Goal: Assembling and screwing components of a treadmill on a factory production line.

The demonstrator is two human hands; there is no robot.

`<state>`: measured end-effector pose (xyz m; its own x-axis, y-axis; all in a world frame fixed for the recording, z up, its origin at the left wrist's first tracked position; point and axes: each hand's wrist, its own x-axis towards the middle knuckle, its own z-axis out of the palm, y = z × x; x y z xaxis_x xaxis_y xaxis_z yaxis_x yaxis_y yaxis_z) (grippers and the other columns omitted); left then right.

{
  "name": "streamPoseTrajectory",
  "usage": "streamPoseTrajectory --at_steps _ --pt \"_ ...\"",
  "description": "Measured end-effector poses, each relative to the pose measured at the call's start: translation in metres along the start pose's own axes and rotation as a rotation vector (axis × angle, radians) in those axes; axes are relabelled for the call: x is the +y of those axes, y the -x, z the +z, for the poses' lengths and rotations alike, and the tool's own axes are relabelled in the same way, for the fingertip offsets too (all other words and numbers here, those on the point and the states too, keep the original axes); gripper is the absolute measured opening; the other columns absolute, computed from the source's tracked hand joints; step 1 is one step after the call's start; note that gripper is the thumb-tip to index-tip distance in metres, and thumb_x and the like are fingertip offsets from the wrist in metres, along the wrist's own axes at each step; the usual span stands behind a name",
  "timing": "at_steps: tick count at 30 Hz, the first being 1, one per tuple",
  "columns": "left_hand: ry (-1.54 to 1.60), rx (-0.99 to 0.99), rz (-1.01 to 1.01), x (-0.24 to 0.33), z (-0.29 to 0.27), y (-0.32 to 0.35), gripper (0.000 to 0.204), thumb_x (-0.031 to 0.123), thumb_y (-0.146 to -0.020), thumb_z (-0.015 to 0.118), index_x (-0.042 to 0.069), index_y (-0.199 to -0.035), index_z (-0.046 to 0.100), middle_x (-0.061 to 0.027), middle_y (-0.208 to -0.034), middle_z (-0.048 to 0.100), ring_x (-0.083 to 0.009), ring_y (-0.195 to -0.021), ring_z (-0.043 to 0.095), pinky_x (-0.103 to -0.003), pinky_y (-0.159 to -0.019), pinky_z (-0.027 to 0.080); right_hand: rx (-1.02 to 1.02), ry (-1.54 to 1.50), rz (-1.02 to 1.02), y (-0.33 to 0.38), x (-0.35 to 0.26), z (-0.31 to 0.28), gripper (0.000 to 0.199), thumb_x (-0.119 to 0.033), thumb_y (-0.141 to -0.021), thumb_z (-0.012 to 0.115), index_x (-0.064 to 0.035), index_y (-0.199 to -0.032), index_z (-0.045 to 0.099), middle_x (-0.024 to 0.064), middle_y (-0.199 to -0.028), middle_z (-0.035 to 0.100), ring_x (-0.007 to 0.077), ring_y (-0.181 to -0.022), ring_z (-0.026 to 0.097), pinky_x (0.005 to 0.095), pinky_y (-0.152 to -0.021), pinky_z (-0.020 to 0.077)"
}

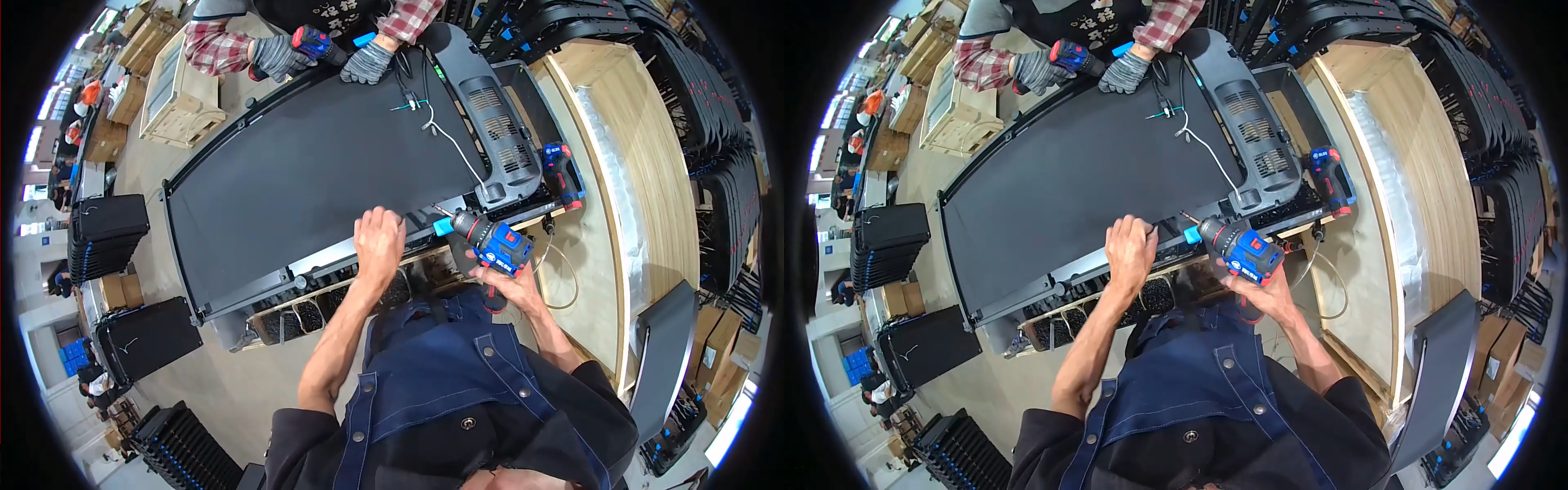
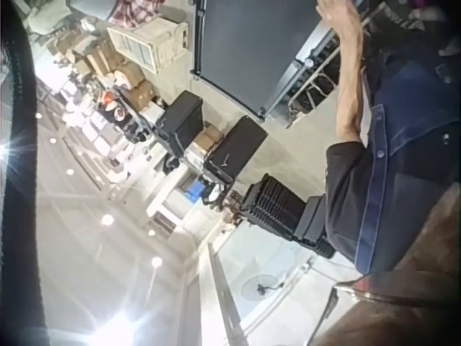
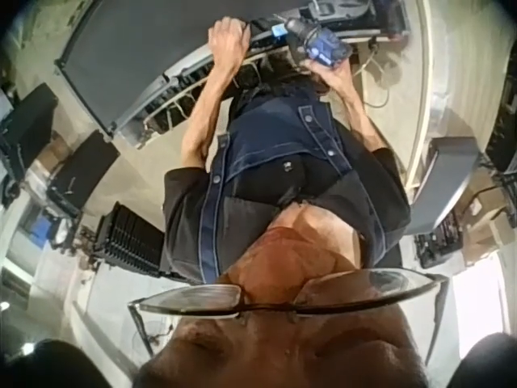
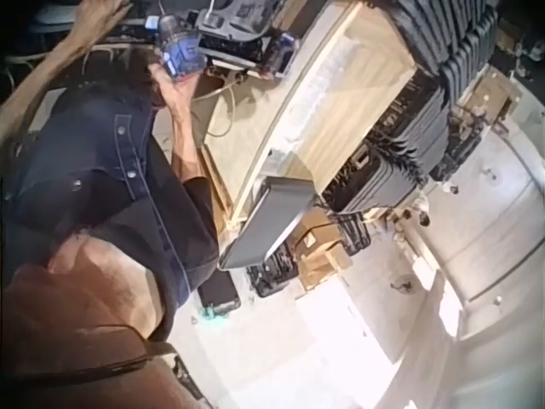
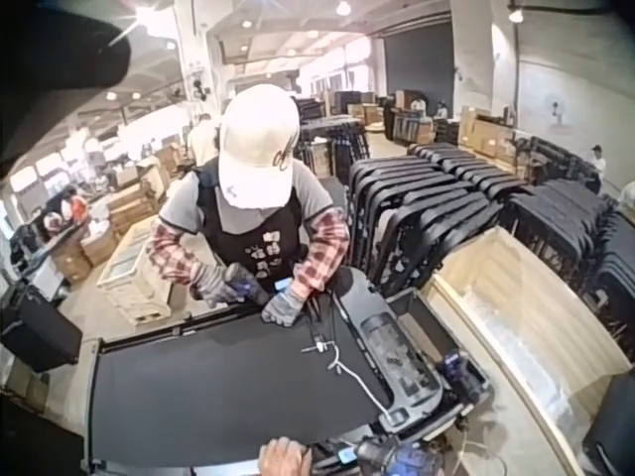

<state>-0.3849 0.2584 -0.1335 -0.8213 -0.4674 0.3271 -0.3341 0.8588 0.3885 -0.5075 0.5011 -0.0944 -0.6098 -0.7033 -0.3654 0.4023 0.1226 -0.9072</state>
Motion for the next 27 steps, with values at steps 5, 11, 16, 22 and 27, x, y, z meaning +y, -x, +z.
streamPoseTrajectory --at_steps 5,11,16,22,27 --pt "0.119 -0.154 0.262 -0.016 0.006 -0.030 0.017 0.009 -0.079 0.074 0.007 -0.090 0.060 -0.0089 -0.090 0.055 -0.0288 -0.087 0.057 -0.040 -0.078 0.049 -0.087 0.355 0.005 -0.007 -0.018 -0.026 0.036 -0.011 -0.075 0.079 -0.0002 -0.108 0.067 0.0069 -0.097 0.072 0.0146 -0.085 0.067 0.0331 -0.082 0.0543" --pt "0.207 -0.151 0.193 -0.026 0.021 -0.034 0.021 0.008 -0.078 0.075 0.006 -0.092 0.060 -0.0101 -0.093 0.055 -0.0310 -0.092 0.058 -0.042 -0.080 0.050 -0.215 0.917 -0.088 -0.041 -0.074 -0.017 0.033 -0.017 -0.075 0.077 0.0012 -0.101 0.065 0.0172 -0.084 0.069 0.0309 -0.078 0.068 0.0390 -0.078 0.0538" --pt "0.217 -0.156 0.159 -0.029 0.021 -0.031 0.020 0.008 -0.077 0.075 0.006 -0.090 0.060 -0.0102 -0.094 0.055 -0.0315 -0.092 0.056 -0.044 -0.081 0.049 -0.427 1.142 -0.054 -0.077 -0.100 0.003 0.027 -0.012 -0.072 0.071 0.0021 -0.093 0.061 0.0222 -0.073 0.065 0.0429 -0.073 0.064 0.0462 -0.070 0.0511" --pt "0.239 -0.178 0.145 -0.032 0.020 -0.031 0.018 0.006 -0.076 0.074 0.006 -0.088 0.060 -0.0097 -0.094 0.053 -0.0304 -0.093 0.055 -0.043 -0.082 0.048 -0.515 1.206 -0.033 -0.103 -0.101 0.011 0.020 -0.008 -0.067 0.069 0.0032 -0.082 0.063 0.0221 -0.070 0.065 0.0424 -0.071 0.065 0.0463 -0.067 0.0512" --pt "0.249 -0.181 0.137 -0.033 0.019 -0.032 0.021 0.005 -0.075 0.074 0.006 -0.092 0.062 -0.0093 -0.093 0.053 -0.0300 -0.091 0.055 -0.043 -0.082 0.048 -0.516 1.249 0.023 -0.105 -0.104 0.020 0.022 -0.007 -0.064 0.071 0.0025 -0.084 0.066 0.0183 -0.069 0.067 0.0378 -0.072 0.068 0.0454 -0.069 0.0532"
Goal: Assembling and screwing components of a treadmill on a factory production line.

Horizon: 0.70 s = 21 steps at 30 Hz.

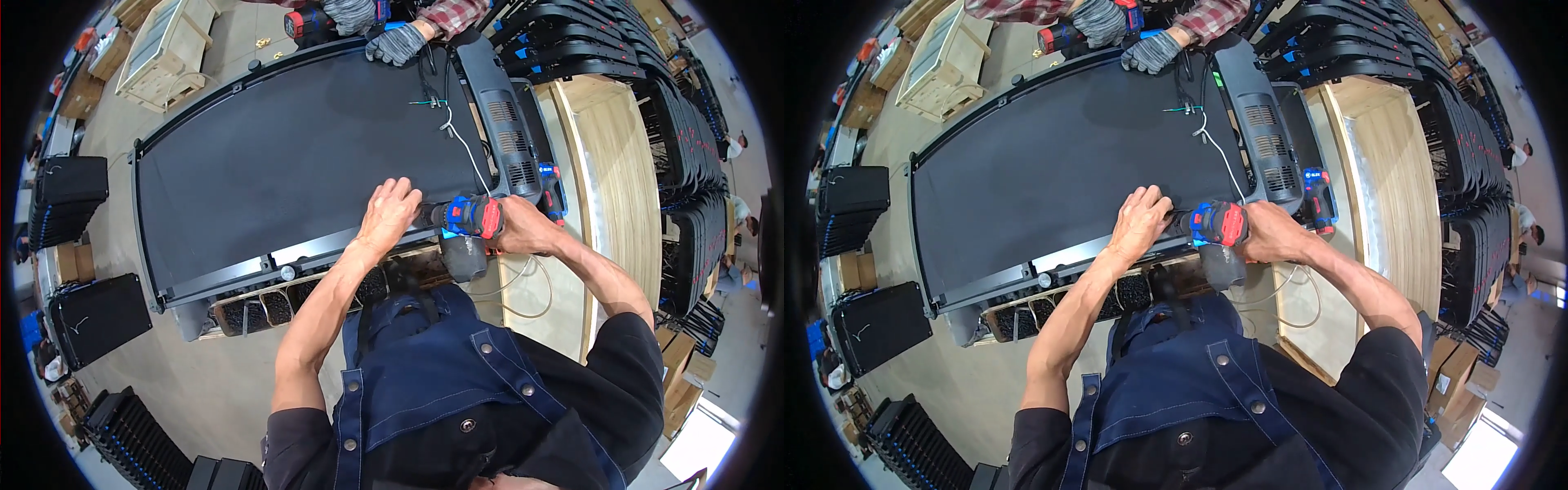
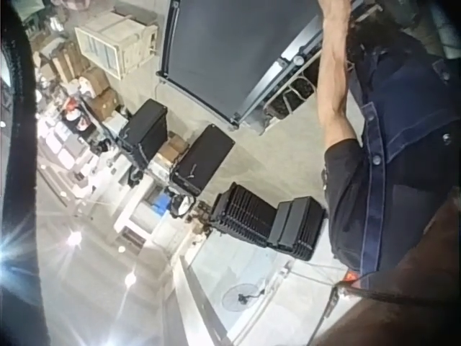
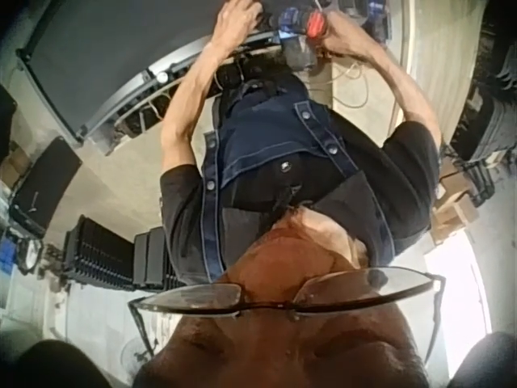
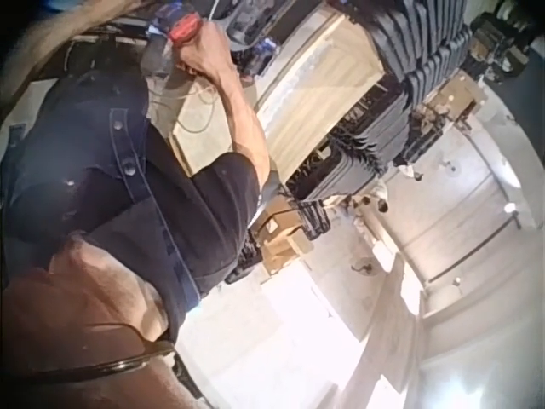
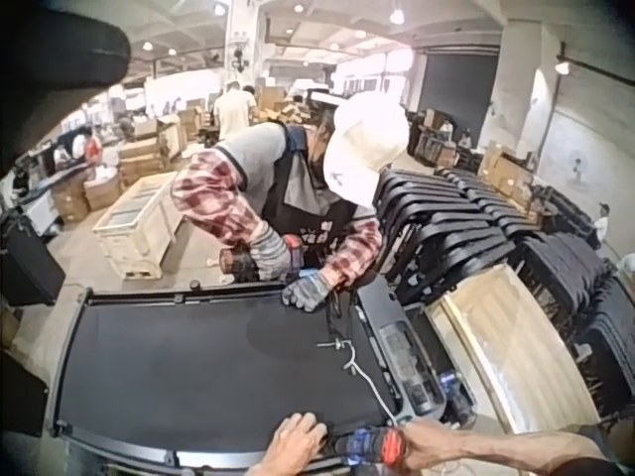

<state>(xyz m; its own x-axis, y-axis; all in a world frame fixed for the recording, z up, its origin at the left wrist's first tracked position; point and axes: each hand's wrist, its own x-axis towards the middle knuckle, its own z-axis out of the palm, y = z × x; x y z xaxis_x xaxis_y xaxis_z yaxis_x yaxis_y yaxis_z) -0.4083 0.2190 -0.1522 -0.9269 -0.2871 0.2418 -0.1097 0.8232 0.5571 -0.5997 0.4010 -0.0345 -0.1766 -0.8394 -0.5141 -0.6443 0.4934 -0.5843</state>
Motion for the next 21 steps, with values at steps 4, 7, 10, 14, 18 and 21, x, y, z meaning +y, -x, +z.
streamPoseTrajectory --at_steps 4,7,10,14,18,21 --pt "0.016 -0.004 -0.007 -0.001 0.000 -0.001 0.020 0.005 -0.076 0.073 0.006 -0.091 0.061 -0.0093 -0.093 0.053 -0.0297 -0.092 0.054 -0.042 -0.083 0.048 -0.055 0.076 -0.018 -0.005 0.001 -0.002 0.030 -0.011 -0.072 0.076 0.0027 -0.095 0.063 0.0215 -0.077 0.066 0.0391 -0.072 0.065 0.0445 -0.070 0.0515" --pt "0.022 0.006 0.005 -0.003 0.002 0.000 0.019 0.005 -0.076 0.073 0.006 -0.090 0.060 -0.0092 -0.093 0.053 -0.0295 -0.093 0.054 -0.042 -0.082 0.048 -0.080 0.077 0.014 -0.006 -0.011 -0.006 0.030 -0.012 -0.073 0.076 0.0027 -0.095 0.063 0.0218 -0.077 0.066 0.0390 -0.072 0.064 0.0451 -0.069 0.0513" --pt "0.020 0.001 0.002 -0.006 0.003 0.002 0.018 0.005 -0.077 0.073 0.006 -0.088 0.059 -0.0091 -0.093 0.053 -0.0293 -0.092 0.054 -0.042 -0.081 0.047 -0.054 0.090 0.015 -0.008 -0.030 -0.010 0.027 -0.007 -0.067 0.073 0.0014 -0.092 0.066 0.0212 -0.075 0.068 0.0395 -0.076 0.068 0.0459 -0.071 0.0531" --pt "0.038 -0.001 0.014 -0.010 0.002 0.003 0.018 0.006 -0.077 0.073 0.006 -0.086 0.057 -0.0088 -0.093 0.052 -0.0291 -0.093 0.054 -0.042 -0.080 0.046 -0.076 0.271 -0.088 -0.012 -0.046 -0.015 0.041 -0.005 -0.069 0.074 -0.0002 -0.108 0.066 0.0213 -0.086 0.070 0.0411 -0.084 0.068 0.0468 -0.075 0.0537" --pt "0.055 0.025 0.026 -0.015 0.005 0.004 0.020 0.006 -0.076 0.074 0.007 -0.087 0.057 -0.0087 -0.094 0.052 -0.0292 -0.094 0.054 -0.042 -0.080 0.046 -0.138 0.503 -0.245 -0.018 -0.068 -0.017 0.054 -0.002 -0.069 0.074 -0.0029 -0.122 0.063 0.0197 -0.097 0.070 0.0401 -0.091 0.067 0.0474 -0.078 0.0547" --pt "0.061 0.061 0.035 -0.017 0.013 0.005 0.021 0.005 -0.075 0.074 0.007 -0.088 0.057 -0.0087 -0.095 0.052 -0.0295 -0.094 0.054 -0.042 -0.079 0.045 -0.149 0.595 -0.258 -0.016 -0.078 -0.011 0.053 -0.003 -0.071 0.072 -0.0042 -0.123 0.062 0.0201 -0.095 0.070 0.0413 -0.092 0.067 0.0483 -0.079 0.0542"
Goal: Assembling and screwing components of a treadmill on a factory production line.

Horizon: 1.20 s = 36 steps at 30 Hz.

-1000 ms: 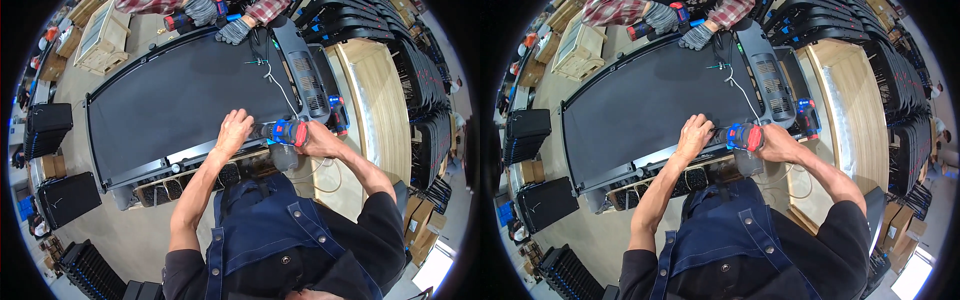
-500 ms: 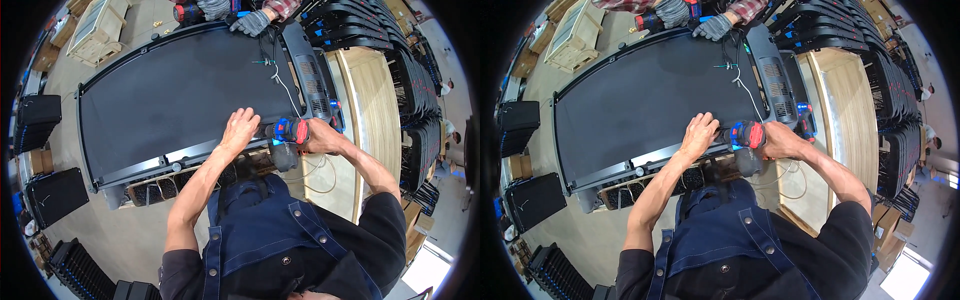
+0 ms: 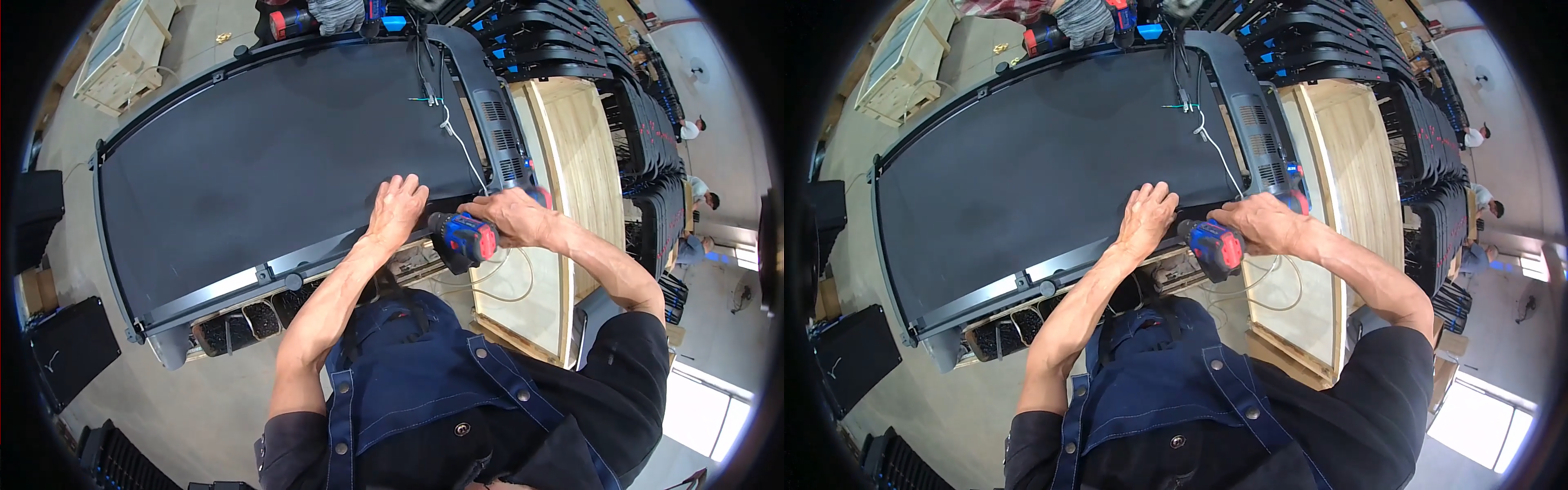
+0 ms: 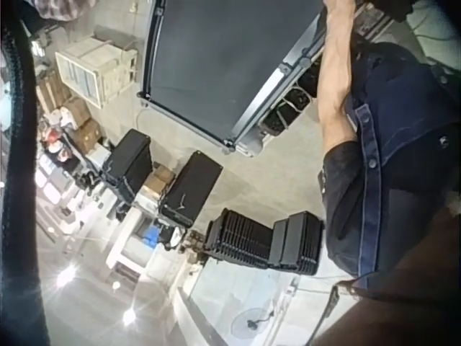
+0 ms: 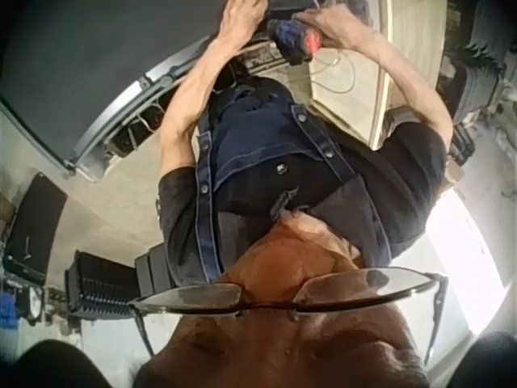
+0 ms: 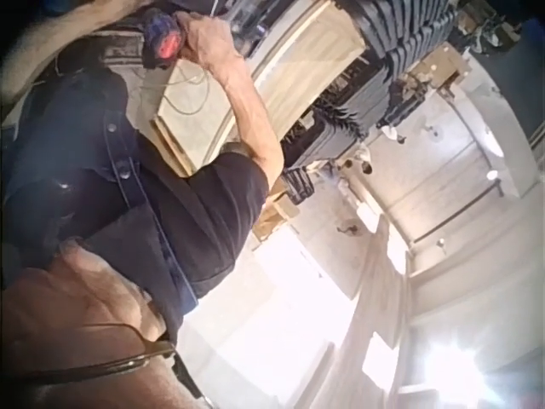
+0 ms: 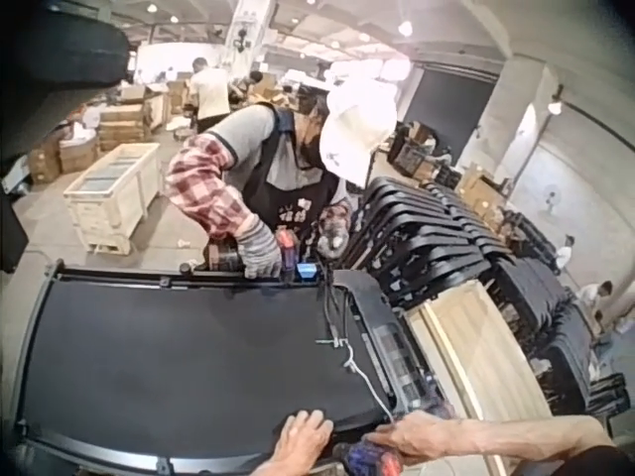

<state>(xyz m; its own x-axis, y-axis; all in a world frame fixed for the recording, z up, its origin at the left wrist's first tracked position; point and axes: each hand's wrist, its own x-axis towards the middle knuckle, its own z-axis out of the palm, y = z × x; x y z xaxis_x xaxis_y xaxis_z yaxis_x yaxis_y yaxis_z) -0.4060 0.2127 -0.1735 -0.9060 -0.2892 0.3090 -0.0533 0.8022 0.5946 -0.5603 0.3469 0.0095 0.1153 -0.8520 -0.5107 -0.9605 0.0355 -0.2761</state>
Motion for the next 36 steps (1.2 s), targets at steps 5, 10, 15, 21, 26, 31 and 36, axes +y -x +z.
streamPoseTrajectory --at_steps 5,10,15,21,26,31,36 --pt "0.045 0.028 0.008 -0.003 -0.004 -0.002 0.009 0.006 -0.079 0.067 0.007 -0.086 0.061 -0.0086 -0.094 0.055 -0.0287 -0.094 0.055 -0.042 -0.078 0.046 0.006 -0.305 0.288 0.002 -0.014 0.011 0.041 -0.005 -0.074 0.067 -0.0036 -0.114 0.064 0.0230 -0.092 0.070 0.0442 -0.089 0.067 0.0514 -0.078 0.0537" --pt "0.098 0.039 0.012 -0.005 -0.005 0.000 0.025 0.000 -0.071 0.075 0.006 -0.088 0.057 -0.0094 -0.095 0.053 -0.0303 -0.093 0.054 -0.043 -0.078 0.045 0.145 -0.302 0.344 0.018 -0.015 0.034 0.040 -0.007 -0.075 0.067 -0.0059 -0.115 0.064 0.0215 -0.090 0.071 0.0433 -0.087 0.068 0.0516 -0.076 0.0550" --pt "0.074 0.006 0.001 -0.005 -0.006 -0.001 0.026 0.001 -0.071 0.076 0.006 -0.088 0.057 -0.0093 -0.095 0.053 -0.0305 -0.092 0.055 -0.043 -0.078 0.046 0.198 -0.339 0.364 0.027 -0.008 0.048 0.043 -0.010 -0.076 0.069 -0.0071 -0.119 0.063 0.0203 -0.089 0.070 0.0426 -0.088 0.067 0.0512 -0.077 0.0551" --pt "0.006 -0.006 -0.018 -0.005 0.002 -0.002 0.025 0.005 -0.073 0.077 0.007 -0.089 0.058 -0.0091 -0.096 0.053 -0.0308 -0.092 0.055 -0.044 -0.080 0.048 0.170 -0.383 0.380 0.028 -0.006 0.053 0.045 -0.014 -0.078 0.072 -0.0078 -0.122 0.063 0.0197 -0.090 0.070 0.0419 -0.087 0.067 0.0497 -0.079 0.0546" --pt "0.041 0.004 -0.019 -0.003 -0.001 -0.003 0.025 0.005 -0.074 0.076 0.007 -0.090 0.058 -0.0090 -0.095 0.053 -0.0314 -0.092 0.055 -0.045 -0.080 0.048 0.209 -0.416 0.346 0.031 -0.005 0.056 0.044 -0.014 -0.078 0.073 -0.0075 -0.121 0.063 0.0199 -0.088 0.070 0.0410 -0.086 0.068 0.0480 -0.078 0.0537" --pt "0.071 0.001 -0.025 -0.002 -0.004 -0.002 0.024 0.003 -0.073 0.075 0.007 -0.090 0.058 -0.0094 -0.095 0.053 -0.0323 -0.091 0.055 -0.045 -0.079 0.047 0.186 -0.469 0.381 0.030 -0.006 0.055 0.047 -0.012 -0.076 0.074 -0.0071 -0.122 0.064 0.0201 -0.088 0.070 0.0409 -0.086 0.067 0.0472 -0.078 0.0535" --pt "0.088 -0.015 -0.030 0.000 -0.007 -0.003 0.024 0.003 -0.073 0.075 0.007 -0.089 0.057 -0.0093 -0.093 0.053 -0.0325 -0.089 0.055 -0.045 -0.078 0.046 0.210 -0.445 0.359 0.029 -0.006 0.057 0.049 -0.012 -0.074 0.074 -0.0063 -0.122 0.063 0.0203 -0.089 0.070 0.0413 -0.087 0.067 0.0470 -0.078 0.0538"
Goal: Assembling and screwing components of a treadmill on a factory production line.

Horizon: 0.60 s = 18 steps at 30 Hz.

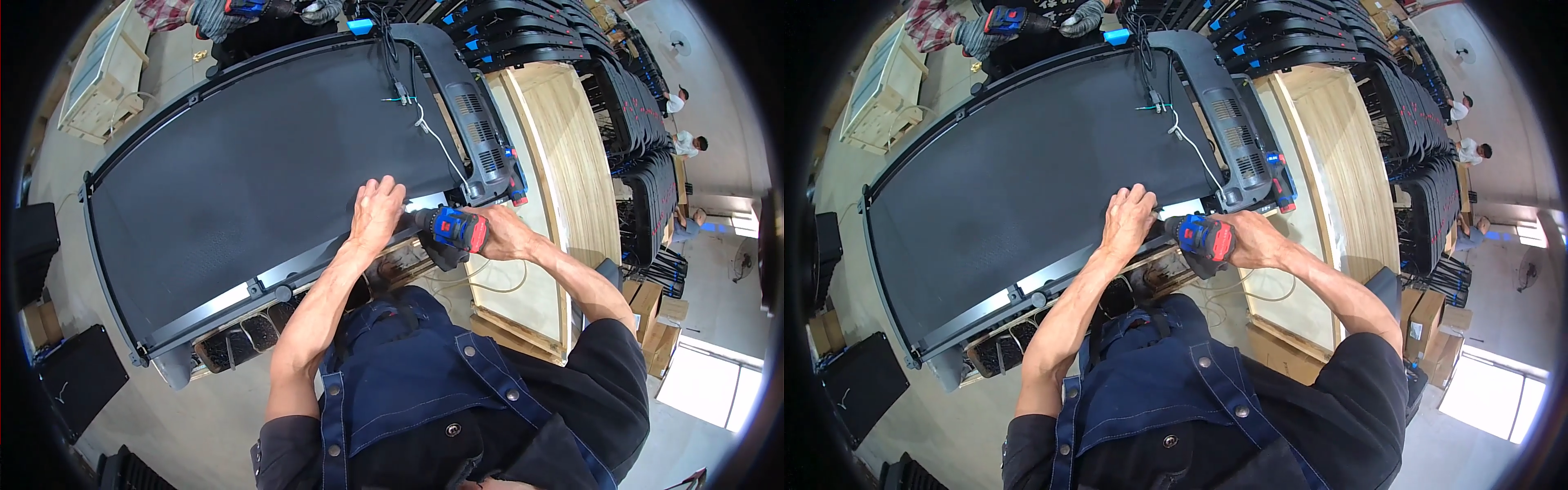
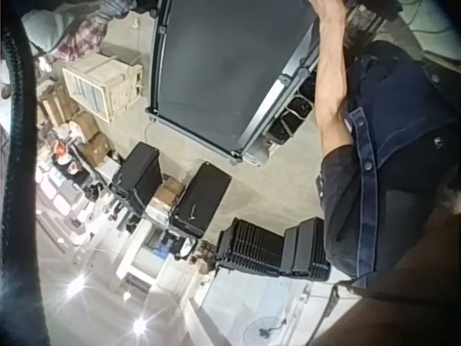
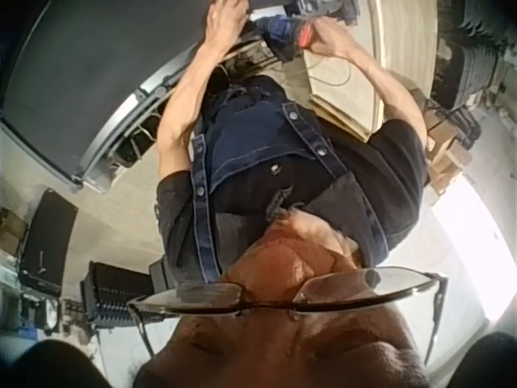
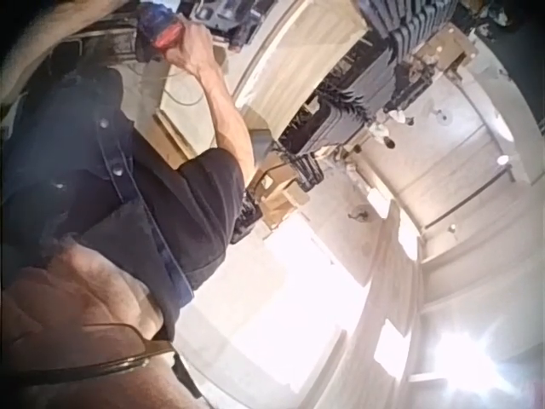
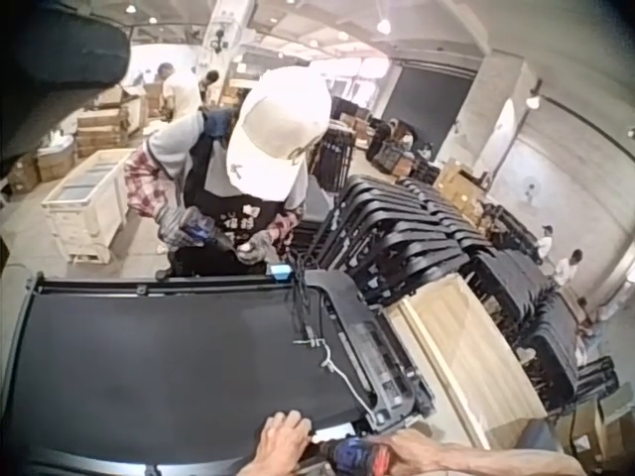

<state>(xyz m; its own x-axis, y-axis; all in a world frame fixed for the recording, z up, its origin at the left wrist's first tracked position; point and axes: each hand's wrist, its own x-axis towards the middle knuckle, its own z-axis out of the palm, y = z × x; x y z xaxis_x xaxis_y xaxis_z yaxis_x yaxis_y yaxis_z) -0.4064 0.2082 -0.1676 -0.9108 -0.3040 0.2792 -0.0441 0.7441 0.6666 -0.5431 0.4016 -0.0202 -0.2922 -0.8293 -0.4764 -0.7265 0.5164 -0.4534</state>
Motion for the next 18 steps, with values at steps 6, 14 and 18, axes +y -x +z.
streamPoseTrajectory --at_steps 6,14,18 --pt "-0.005 0.003 0.001 -0.0006 0.0009 0.0001 0.023 0.005 -0.074 0.075 0.007 -0.089 0.058 -0.0092 -0.092 0.053 -0.0328 -0.088 0.055 -0.045 -0.078 0.046 -0.022 0.037 -0.008 0.0007 0.0004 0.0008 0.050 -0.013 -0.074 0.073 -0.0058 -0.123 0.063 0.0207 -0.091 0.071 0.0413 -0.088 0.068 0.0475 -0.079 0.0543" --pt "0.004 -0.027 0.006 -0.0006 0.0011 -0.0007 0.024 0.004 -0.073 0.074 0.006 -0.090 0.058 -0.0113 -0.096 0.054 -0.0332 -0.092 0.055 -0.046 -0.079 0.046 -0.006 0.000 -0.070 0.0025 0.0032 0.0050 0.047 -0.012 -0.073 0.073 -0.0048 -0.118 0.064 0.0212 -0.090 0.071 0.0417 -0.088 0.067 0.0475 -0.078 0.0544" --pt "-0.002 -0.027 0.010 -0.0016 0.0014 -0.0007 0.023 0.002 -0.073 0.074 0.005 -0.089 0.057 -0.0116 -0.095 0.053 -0.0328 -0.092 0.054 -0.046 -0.078 0.045 -0.024 -0.008 -0.068 0.0074 -0.0014 0.0009 0.047 -0.011 -0.073 0.073 -0.0044 -0.118 0.064 0.0210 -0.089 0.070 0.0418 -0.087 0.067 0.0468 -0.078 0.0541"
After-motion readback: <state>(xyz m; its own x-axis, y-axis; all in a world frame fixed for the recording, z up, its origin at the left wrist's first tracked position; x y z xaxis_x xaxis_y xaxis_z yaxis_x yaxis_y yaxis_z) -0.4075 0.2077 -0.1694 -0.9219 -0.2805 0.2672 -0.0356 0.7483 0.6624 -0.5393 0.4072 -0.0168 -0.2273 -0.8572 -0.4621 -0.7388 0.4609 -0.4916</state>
